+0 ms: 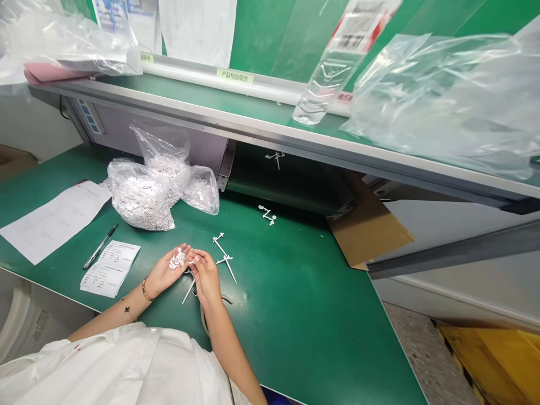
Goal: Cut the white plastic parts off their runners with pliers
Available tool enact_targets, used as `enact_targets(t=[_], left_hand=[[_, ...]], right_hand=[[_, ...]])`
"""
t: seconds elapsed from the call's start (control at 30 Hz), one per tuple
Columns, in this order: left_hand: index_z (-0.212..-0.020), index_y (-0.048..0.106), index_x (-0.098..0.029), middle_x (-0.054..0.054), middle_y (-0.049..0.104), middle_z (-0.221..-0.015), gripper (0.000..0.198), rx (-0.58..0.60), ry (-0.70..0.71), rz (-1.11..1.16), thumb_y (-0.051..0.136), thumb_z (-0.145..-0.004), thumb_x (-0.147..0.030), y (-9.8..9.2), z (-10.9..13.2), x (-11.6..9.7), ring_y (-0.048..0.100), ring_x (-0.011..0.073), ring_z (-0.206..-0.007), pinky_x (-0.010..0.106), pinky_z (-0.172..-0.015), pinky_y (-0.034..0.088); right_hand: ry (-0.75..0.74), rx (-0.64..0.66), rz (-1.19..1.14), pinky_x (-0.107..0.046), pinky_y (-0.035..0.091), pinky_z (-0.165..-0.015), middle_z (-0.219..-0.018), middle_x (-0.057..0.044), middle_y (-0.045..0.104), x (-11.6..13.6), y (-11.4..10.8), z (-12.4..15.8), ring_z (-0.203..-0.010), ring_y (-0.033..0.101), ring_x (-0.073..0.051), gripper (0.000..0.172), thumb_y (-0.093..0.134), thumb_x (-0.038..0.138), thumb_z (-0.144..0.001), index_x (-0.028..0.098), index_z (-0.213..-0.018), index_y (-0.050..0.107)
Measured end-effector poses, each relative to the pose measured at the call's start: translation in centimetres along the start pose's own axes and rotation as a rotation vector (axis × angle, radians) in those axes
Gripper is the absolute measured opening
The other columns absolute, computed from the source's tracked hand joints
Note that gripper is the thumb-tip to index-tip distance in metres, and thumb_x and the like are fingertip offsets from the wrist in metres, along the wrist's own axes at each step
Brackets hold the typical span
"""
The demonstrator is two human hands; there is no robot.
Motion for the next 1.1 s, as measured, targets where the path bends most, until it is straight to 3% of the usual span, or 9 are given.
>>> enact_targets(t=[0.17, 0.27, 0.43, 0.5, 0.57, 0.7, 0.93, 1.1], left_hand=[[-0.097, 0.061, -0.017, 0.006, 0.061, -0.117, 0.024, 0.035, -0.013, 0.039, 0.037, -0.092, -0.018, 0.5, -0.4, 0.0, 0.057, 0.0144, -0.11, 0.027, -0.086, 0.051], [-0.101, 0.06, -0.016, 0.006, 0.058, -0.122, 0.026, 0.052, -0.028, 0.042, 0.037, -0.091, -0.017, 0.8, -1.0, 0.0, 0.054, 0.0147, -0.115, 0.027, -0.088, 0.05], [-0.109, 0.059, -0.017, 0.007, 0.06, -0.118, 0.028, 0.122, -0.001, -0.036, 0.038, -0.089, -0.017, 1.0, -2.6, 0.2, 0.054, 0.0163, -0.116, 0.03, -0.093, 0.048], [-0.107, 0.059, -0.017, 0.007, 0.061, -0.116, 0.028, 0.123, 0.002, -0.048, 0.038, -0.09, -0.019, 1.1, -3.2, 0.3, 0.054, 0.0173, -0.115, 0.031, -0.094, 0.047], [-0.103, 0.06, -0.016, 0.007, 0.061, -0.116, 0.027, 0.111, -0.008, -0.025, 0.037, -0.091, -0.022, 1.2, -3.8, 0.4, 0.054, 0.0171, -0.115, 0.03, -0.095, 0.046], [-0.099, 0.061, -0.016, 0.007, 0.062, -0.114, 0.024, 0.136, -0.029, 0.035, 0.043, -0.091, -0.03, 1.0, -4.8, 0.4, 0.053, 0.0177, -0.116, 0.03, -0.099, 0.042], [-0.098, 0.062, -0.011, 0.01, 0.065, -0.105, 0.026, 0.119, -0.063, 0.153, 0.042, -0.091, -0.026, 0.4, -6.0, 0.2, 0.057, 0.0193, -0.111, 0.032, -0.102, 0.037], [-0.095, 0.063, -0.01, 0.01, 0.066, -0.101, 0.028, 0.111, -0.074, 0.174, 0.039, -0.092, -0.025, 0.7, -6.0, 0.2, 0.059, 0.0192, -0.108, 0.032, -0.101, 0.037]], right_hand=[[0.001, 0.057, 0.136, -0.024, 0.047, -0.062, -0.08, -0.001, 0.061, 0.1, 0.3, -0.4, -0.064, 0.054, -0.01, 0.015, 0.057, 0.031, -0.077, 0.021, -0.087, 0.06], [-0.038, 0.088, 0.381, -0.023, 0.043, -0.054, -0.072, 0.001, 0.057, 0.2, 0.5, -0.5, -0.058, 0.05, -0.011, 0.016, 0.045, 0.03, -0.082, 0.021, -0.086, 0.058], [-0.366, 0.149, 0.998, -0.036, 0.045, -0.083, -0.104, -0.007, 0.06, 1.1, 1.6, -0.7, -0.095, 0.056, -0.021, 0.027, 0.048, 0.026, -0.082, 0.022, -0.108, 0.055], [-0.431, 0.181, 1.171, -0.037, 0.046, -0.083, -0.109, -0.01, 0.058, 1.0, 2.1, -0.9, -0.099, 0.054, -0.023, 0.035, 0.051, 0.024, -0.081, 0.021, -0.115, 0.053], [-0.441, 0.182, 1.273, -0.037, 0.047, -0.079, -0.105, -0.012, 0.058, 0.8, 2.3, -1.3, -0.095, 0.055, -0.023, 0.03, 0.051, 0.023, -0.082, 0.019, -0.111, 0.055], [-0.434, 0.178, 1.336, -0.035, 0.048, -0.076, -0.098, -0.011, 0.058, 0.6, 2.1, -2.0, -0.089, 0.055, -0.022, 0.017, 0.047, 0.02, -0.085, 0.017, -0.097, 0.058], [-0.443, 0.286, 1.34, -0.037, 0.047, -0.083, -0.101, -0.01, 0.058, 0.5, 1.6, -2.6, -0.095, 0.055, -0.021, 0.022, 0.048, 0.011, -0.082, 0.019, -0.1, 0.059], [-0.453, 0.277, 1.305, -0.035, 0.046, -0.084, -0.097, -0.009, 0.058, 0.8, 1.7, -2.8, -0.093, 0.055, -0.02, 0.023, 0.046, 0.01, -0.082, 0.019, -0.098, 0.06]])
Point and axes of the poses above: each hand's wrist, its own z-axis away from the middle knuckle, its own y-axis out of the palm, x = y × z, the point moved 3 cm from there along -z, towards the middle knuckle
